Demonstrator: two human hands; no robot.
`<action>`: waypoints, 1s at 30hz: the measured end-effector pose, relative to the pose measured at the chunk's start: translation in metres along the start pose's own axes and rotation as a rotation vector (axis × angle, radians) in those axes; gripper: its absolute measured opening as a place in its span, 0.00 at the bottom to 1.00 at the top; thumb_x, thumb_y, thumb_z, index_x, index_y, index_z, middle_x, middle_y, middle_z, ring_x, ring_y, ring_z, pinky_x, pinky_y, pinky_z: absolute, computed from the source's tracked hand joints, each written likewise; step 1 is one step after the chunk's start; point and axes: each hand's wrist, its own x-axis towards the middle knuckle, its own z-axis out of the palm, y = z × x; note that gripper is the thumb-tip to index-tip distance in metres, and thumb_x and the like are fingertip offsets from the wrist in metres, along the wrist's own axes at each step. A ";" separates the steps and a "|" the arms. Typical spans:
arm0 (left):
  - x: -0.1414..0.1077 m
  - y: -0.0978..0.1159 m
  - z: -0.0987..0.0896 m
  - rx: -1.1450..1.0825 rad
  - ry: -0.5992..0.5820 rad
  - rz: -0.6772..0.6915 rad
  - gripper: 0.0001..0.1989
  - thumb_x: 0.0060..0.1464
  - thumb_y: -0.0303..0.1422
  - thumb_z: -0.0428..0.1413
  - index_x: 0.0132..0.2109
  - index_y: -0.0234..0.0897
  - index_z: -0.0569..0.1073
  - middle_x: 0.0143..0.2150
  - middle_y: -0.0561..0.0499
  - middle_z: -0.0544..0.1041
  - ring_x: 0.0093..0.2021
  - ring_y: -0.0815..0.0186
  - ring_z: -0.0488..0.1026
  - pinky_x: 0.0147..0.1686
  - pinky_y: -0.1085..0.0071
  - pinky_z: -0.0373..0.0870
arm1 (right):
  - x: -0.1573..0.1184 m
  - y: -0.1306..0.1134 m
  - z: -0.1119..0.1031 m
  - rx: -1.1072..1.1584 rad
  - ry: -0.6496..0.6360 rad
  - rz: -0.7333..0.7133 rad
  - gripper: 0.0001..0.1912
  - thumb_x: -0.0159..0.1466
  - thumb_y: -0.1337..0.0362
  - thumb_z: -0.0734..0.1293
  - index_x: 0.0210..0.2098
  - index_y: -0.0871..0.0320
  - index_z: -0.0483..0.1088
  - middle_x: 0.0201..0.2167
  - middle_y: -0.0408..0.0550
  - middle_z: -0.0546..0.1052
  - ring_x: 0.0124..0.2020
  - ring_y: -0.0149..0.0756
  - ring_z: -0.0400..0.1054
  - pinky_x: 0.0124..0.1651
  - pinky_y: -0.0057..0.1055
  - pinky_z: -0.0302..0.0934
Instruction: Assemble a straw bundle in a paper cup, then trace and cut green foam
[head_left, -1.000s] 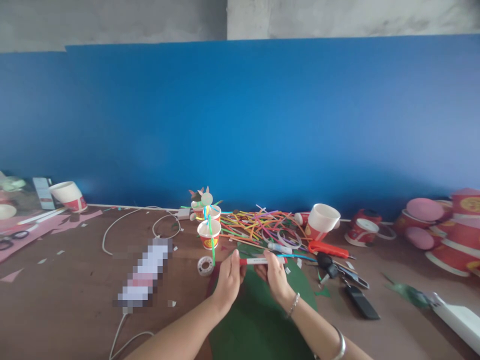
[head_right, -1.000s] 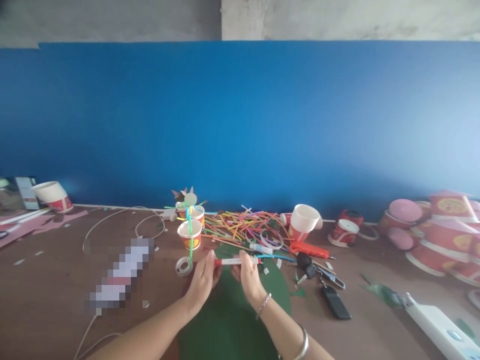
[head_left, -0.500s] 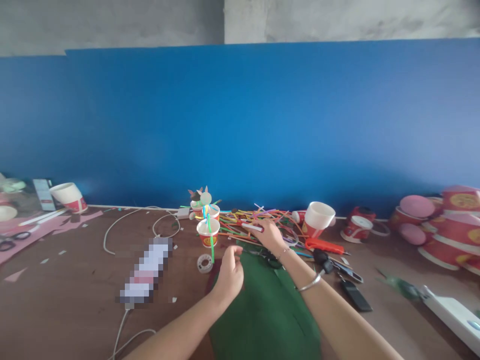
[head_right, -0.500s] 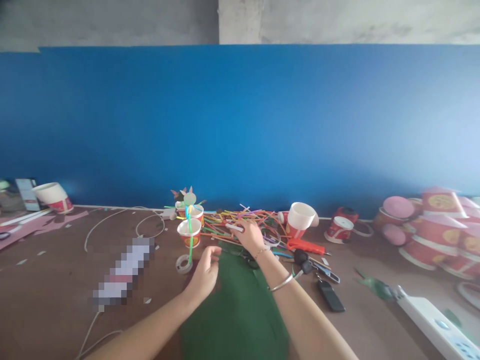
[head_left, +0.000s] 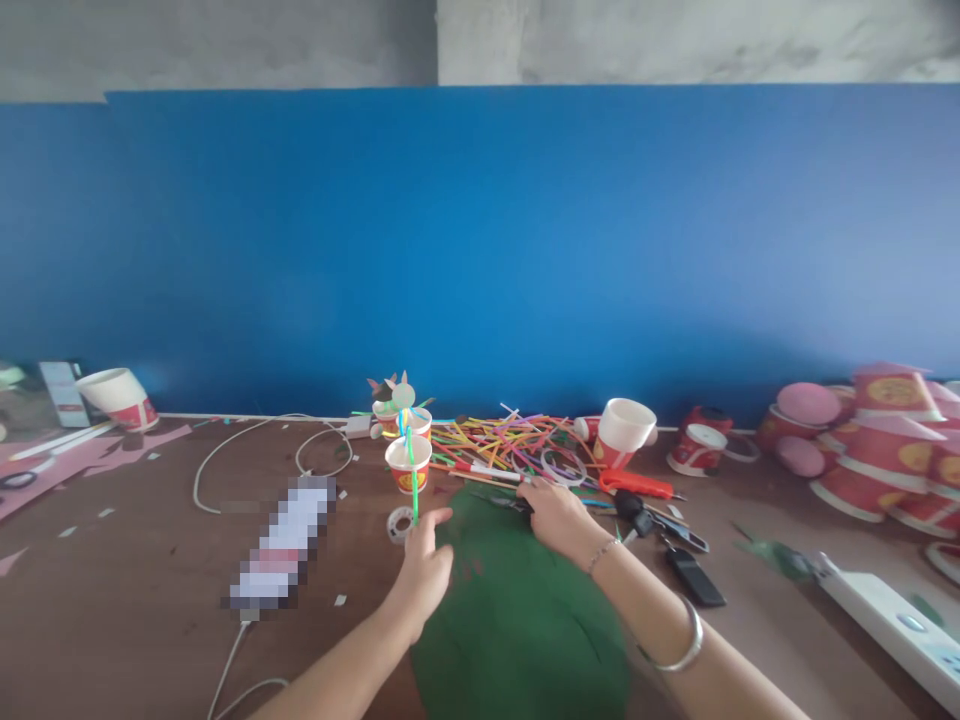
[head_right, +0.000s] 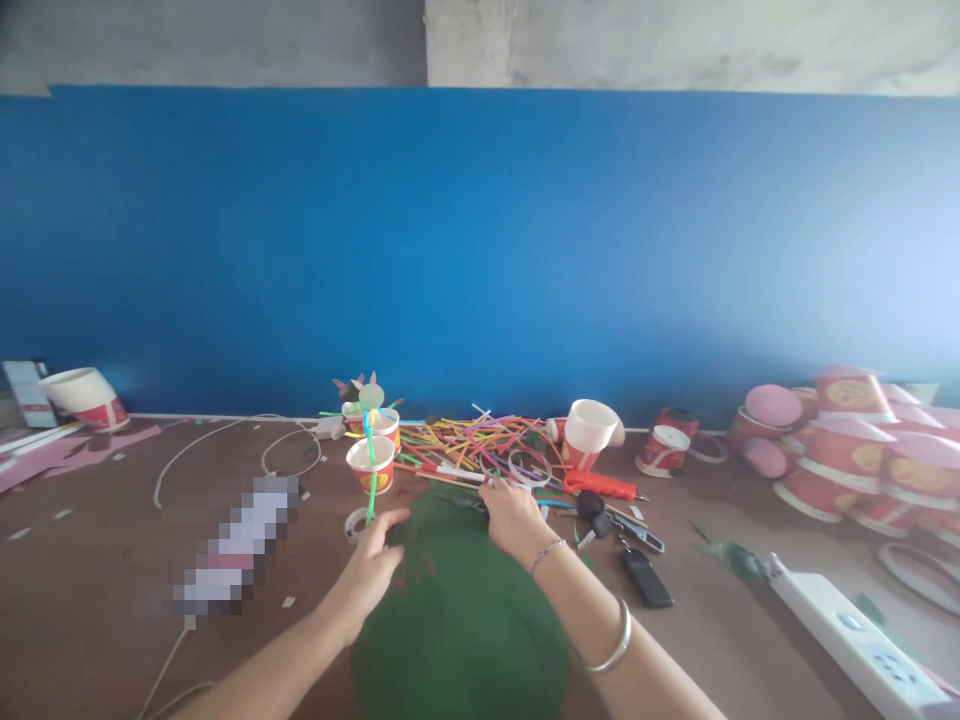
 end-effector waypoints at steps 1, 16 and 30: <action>0.000 0.003 0.000 -0.025 0.004 -0.044 0.23 0.42 0.21 0.46 0.47 0.37 0.69 0.49 0.41 0.72 0.50 0.59 0.69 0.44 0.63 0.67 | 0.000 -0.002 -0.002 -0.021 -0.014 0.006 0.21 0.52 0.78 0.59 0.43 0.60 0.71 0.42 0.56 0.73 0.40 0.44 0.69 0.36 0.32 0.57; -0.005 0.033 0.006 -0.631 -0.077 -0.470 0.23 0.48 0.30 0.57 0.53 0.36 0.64 0.43 0.43 0.76 0.38 0.62 0.75 0.32 0.72 0.69 | 0.001 0.005 0.001 0.124 0.049 -0.067 0.22 0.51 0.76 0.59 0.44 0.61 0.70 0.44 0.56 0.73 0.46 0.44 0.67 0.45 0.32 0.56; -0.053 0.075 -0.024 -0.783 -0.171 -0.641 0.09 0.37 0.29 0.58 0.28 0.36 0.64 0.21 0.58 0.68 0.12 0.77 0.61 0.12 0.79 0.51 | 0.012 0.042 -0.007 0.303 -0.056 -0.051 0.22 0.48 0.73 0.62 0.42 0.57 0.73 0.39 0.50 0.77 0.40 0.41 0.70 0.41 0.30 0.58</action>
